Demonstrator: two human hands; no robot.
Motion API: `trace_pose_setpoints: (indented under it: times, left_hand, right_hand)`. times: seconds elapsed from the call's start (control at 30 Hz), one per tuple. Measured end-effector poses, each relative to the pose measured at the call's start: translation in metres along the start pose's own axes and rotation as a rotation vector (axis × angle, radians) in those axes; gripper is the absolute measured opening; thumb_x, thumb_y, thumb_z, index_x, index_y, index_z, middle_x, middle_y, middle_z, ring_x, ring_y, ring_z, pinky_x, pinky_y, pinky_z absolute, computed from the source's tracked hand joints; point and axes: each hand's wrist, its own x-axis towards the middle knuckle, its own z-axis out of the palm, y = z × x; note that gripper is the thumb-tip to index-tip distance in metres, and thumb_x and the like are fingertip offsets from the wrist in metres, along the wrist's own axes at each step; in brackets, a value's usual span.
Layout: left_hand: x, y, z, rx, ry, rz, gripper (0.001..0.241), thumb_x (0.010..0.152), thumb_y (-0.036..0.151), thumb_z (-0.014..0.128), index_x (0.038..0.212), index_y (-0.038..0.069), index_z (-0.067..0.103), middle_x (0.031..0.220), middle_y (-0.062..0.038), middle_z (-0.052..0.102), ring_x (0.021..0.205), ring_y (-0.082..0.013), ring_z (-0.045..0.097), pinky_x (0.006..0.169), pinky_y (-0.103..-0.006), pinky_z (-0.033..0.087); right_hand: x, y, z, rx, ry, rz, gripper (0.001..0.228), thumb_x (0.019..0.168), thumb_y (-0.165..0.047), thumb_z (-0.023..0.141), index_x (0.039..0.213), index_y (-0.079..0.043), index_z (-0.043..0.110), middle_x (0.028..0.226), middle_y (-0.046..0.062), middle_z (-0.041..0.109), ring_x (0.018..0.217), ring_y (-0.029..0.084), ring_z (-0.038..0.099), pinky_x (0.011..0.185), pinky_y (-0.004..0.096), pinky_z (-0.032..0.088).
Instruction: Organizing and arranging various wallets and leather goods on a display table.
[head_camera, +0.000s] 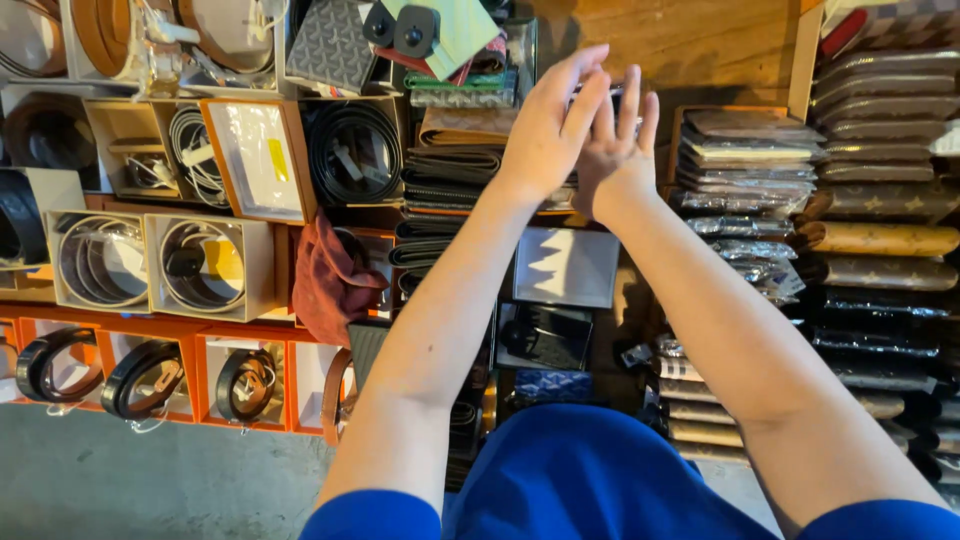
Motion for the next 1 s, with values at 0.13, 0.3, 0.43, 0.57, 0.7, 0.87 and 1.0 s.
trace_pose_setpoints:
  times: [0.13,0.3,0.43,0.57,0.7,0.87,1.0]
  left_hand:
    - [-0.024,0.023,0.003,0.08,0.136,0.087,0.044,0.106,0.037,0.045,0.133,0.004,0.057,0.134,-0.013,0.063,0.123,-0.0279,0.064,0.11,-0.0378,0.051]
    - [-0.057,0.023,0.037,0.116,0.346,0.062,0.047,0.099,0.03,0.059,0.139,0.008,0.047,0.139,-0.012,0.056,0.128,-0.031,0.058,0.116,-0.0413,0.045]
    - [-0.076,0.022,0.059,0.19,0.408,-0.023,0.058,0.101,0.036,0.056,0.149,0.006,0.04,0.154,-0.021,0.041,0.144,-0.0388,0.043,0.127,-0.0489,0.032]
    - [-0.091,0.009,0.075,0.217,0.437,-0.072,0.064,0.099,0.032,0.06,0.15,0.004,0.035,0.158,-0.027,0.031,0.146,-0.0429,0.036,0.127,-0.052,0.026]
    - [-0.097,-0.005,0.075,0.248,0.411,-0.099,0.064,0.098,0.03,0.06,0.15,0.004,0.035,0.157,-0.026,0.034,0.144,-0.0428,0.038,0.126,-0.0502,0.027]
    - [-0.098,-0.027,0.083,0.255,0.412,-0.117,0.058,0.089,0.02,0.068,0.14,0.008,0.042,0.152,-0.024,0.039,0.138,-0.042,0.043,0.12,-0.0474,0.034]
    - [-0.096,-0.034,0.088,0.314,0.336,-0.117,0.052,0.085,0.016,0.068,0.132,0.008,0.047,0.141,-0.017,0.047,0.13,-0.037,0.049,0.114,-0.0441,0.038]
  right_hand:
    - [0.033,0.024,0.013,-0.19,0.079,-0.236,0.106,0.075,-0.041,0.059,0.161,0.006,0.018,0.168,0.034,-0.002,0.15,0.056,-0.019,0.114,0.074,-0.012]
    - [0.042,0.033,-0.016,-0.315,0.025,-0.314,0.092,0.063,-0.036,0.077,0.146,-0.008,0.047,0.137,0.023,0.051,0.137,0.043,0.042,0.121,0.068,0.007]
    - [0.022,0.031,-0.034,-0.196,0.16,-0.364,0.092,0.068,-0.017,0.075,0.153,-0.02,0.04,0.13,0.015,0.054,0.116,0.034,0.052,0.109,0.05,0.027]
    - [0.014,0.039,-0.033,-0.289,0.277,-0.367,0.094,0.047,-0.032,0.083,0.136,-0.015,0.055,0.126,0.008,0.057,0.108,0.027,0.054,0.097,0.039,0.039]
    - [0.015,0.056,-0.036,-0.292,0.37,-0.353,0.088,0.049,-0.04,0.08,0.131,-0.018,0.058,0.119,0.004,0.061,0.102,0.025,0.054,0.095,0.036,0.04]
    - [0.021,0.074,-0.036,-0.163,0.495,-0.393,0.08,0.055,-0.036,0.083,0.131,-0.019,0.062,0.123,0.004,0.061,0.11,0.028,0.056,0.105,0.039,0.037]
    - [0.034,0.086,-0.032,-0.265,0.486,-0.383,0.093,0.048,-0.044,0.086,0.135,-0.024,0.061,0.125,0.0,0.062,0.112,0.024,0.056,0.105,0.038,0.036]
